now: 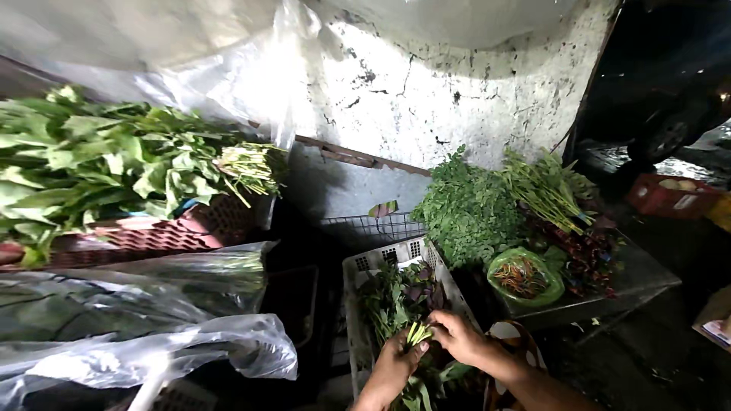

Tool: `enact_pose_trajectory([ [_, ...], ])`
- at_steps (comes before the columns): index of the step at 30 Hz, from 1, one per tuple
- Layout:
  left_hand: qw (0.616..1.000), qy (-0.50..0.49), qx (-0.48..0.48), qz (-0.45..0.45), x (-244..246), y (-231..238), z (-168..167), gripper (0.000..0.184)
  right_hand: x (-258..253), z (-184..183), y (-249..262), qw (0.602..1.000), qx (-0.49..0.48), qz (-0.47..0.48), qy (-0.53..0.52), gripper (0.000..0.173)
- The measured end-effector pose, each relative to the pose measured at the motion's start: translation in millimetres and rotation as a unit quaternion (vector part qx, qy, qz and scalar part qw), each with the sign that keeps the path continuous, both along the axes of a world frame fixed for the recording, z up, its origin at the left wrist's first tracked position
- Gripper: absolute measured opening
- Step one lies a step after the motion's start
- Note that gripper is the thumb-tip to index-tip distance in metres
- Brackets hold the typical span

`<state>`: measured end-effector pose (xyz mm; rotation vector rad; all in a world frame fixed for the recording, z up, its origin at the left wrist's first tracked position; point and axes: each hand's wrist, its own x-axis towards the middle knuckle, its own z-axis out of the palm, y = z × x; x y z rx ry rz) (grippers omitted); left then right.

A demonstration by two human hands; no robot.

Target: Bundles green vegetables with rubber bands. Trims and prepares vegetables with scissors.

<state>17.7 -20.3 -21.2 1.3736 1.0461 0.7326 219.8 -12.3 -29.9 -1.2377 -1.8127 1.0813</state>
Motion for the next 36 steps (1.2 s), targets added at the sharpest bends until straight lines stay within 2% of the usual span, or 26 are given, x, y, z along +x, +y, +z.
enact_pose_trajectory([
  [2, 0.998, 0.061, 0.028, 0.021, -1.5, 0.7, 6.9, 0.022, 5.5, -0.8, 4.7, 0.997, -0.055, -0.042, 0.026, 0.028],
  [5, 0.976, 0.21, 0.051, 0.02, -0.6, 5.9, 13.1, 0.035, 16.9, 9.5, 7.8, 0.97, -0.146, -0.046, 0.189, 0.043],
  [6, 0.968, 0.246, 0.051, 0.013, 1.2, 8.5, 11.5, 0.038, 17.1, 16.6, 6.9, 0.966, -0.144, -0.046, 0.209, 0.046],
  [8, 0.958, 0.283, 0.051, -0.001, 7.0, 10.3, 9.2, 0.04, 13.4, 27.7, 3.5, 0.972, -0.098, -0.056, 0.205, 0.038],
  [10, 0.955, 0.292, 0.055, -0.011, 14.9, 8.4, 10.3, 0.039, 7.0, 26.8, 3.1, 0.98, -0.037, -0.056, 0.188, 0.026],
  [11, 0.954, 0.293, 0.057, -0.015, 19.5, 6.7, 11.4, 0.038, 4.1, 23.2, 4.6, 0.986, -0.013, -0.054, 0.16, 0.025],
  [14, 0.946, 0.314, 0.077, -0.017, 32.9, -2.3, 16.0, 0.033, -2.5, 14.1, 6.6, 0.998, 0.028, -0.043, 0.03, 0.036],
  [17, 0.939, 0.321, 0.118, 0.024, 40.6, -9.9, 8.1, 0.029, -13.8, 10.3, 0.9, 0.991, 0.048, -0.033, -0.117, 0.046],
  [20, 0.973, 0.183, 0.122, 0.071, 36.3, -12.5, -9.7, 0.027, -25.5, -3.0, -2.4, 0.99, 0.099, -0.08, -0.066, 0.036],
  [22, 0.993, 0.069, 0.086, 0.039, 27.0, -11.2, -9.7, 0.037, -25.1, -1.8, -0.1, 0.987, 0.124, -0.1, -0.015, 0.031],
  [23, 0.995, 0.055, 0.082, 0.022, 23.4, -10.5, -7.5, 0.036, -23.5, 1.5, 1.2, 0.988, 0.12, -0.101, -0.002, 0.031],
  [25, 0.985, 0.133, 0.108, 0.01, 21.8, -9.7, -0.2, 0.029, -23.8, 5.6, 4.5, 0.989, 0.105, -0.101, 0.025, 0.029],
  [27, 0.965, 0.225, 0.133, 0.021, 24.4, -10.4, 9.6, 0.032, -26.4, 11.7, 7.4, 0.992, 0.044, -0.096, 0.068, 0.028],
  [28, 0.959, 0.244, 0.139, 0.042, 26.2, -9.4, 12.0, 0.032, -27.7, 15.1, 8.6, 0.992, -0.001, -0.092, 0.088, 0.04],
  [30, 0.948, 0.269, 0.134, 0.103, 28.5, -3.5, 15.4, 0.031, -35.7, 15.3, 6.8, 0.983, -0.083, -0.107, 0.124, 0.076],
  [31, 0.939, 0.29, 0.129, 0.134, 28.8, 1.3, 15.9, 0.032, -41.8, 12.1, 2.5, 0.978, -0.106, -0.118, 0.133, 0.087],
  [32, 0.927, 0.317, 0.124, 0.16, 28.3, 6.5, 14.6, 0.034, -48.4, 8.1, -4.9, 0.977, -0.106, -0.128, 0.13, 0.09],
  [33, 0.914, 0.344, 0.123, 0.177, 27.0, 11.3, 12.3, 0.037, -54.6, 4.1, -14.9, 0.981, -0.085, -0.127, 0.12, 0.086],
  [34, 0.901, 0.373, 0.117, 0.189, 25.4, 16.9, 9.7, 0.038, -59.6, 1.3, -26.4, 0.987, -0.055, -0.108, 0.104, 0.075],
  [36, 0.887, 0.396, 0.108, 0.21, 20.1, 26.7, 4.6, 0.04, -64.1, -2.9, -45.7, 0.995, 0.016, -0.029, 0.095, 0.044],
])
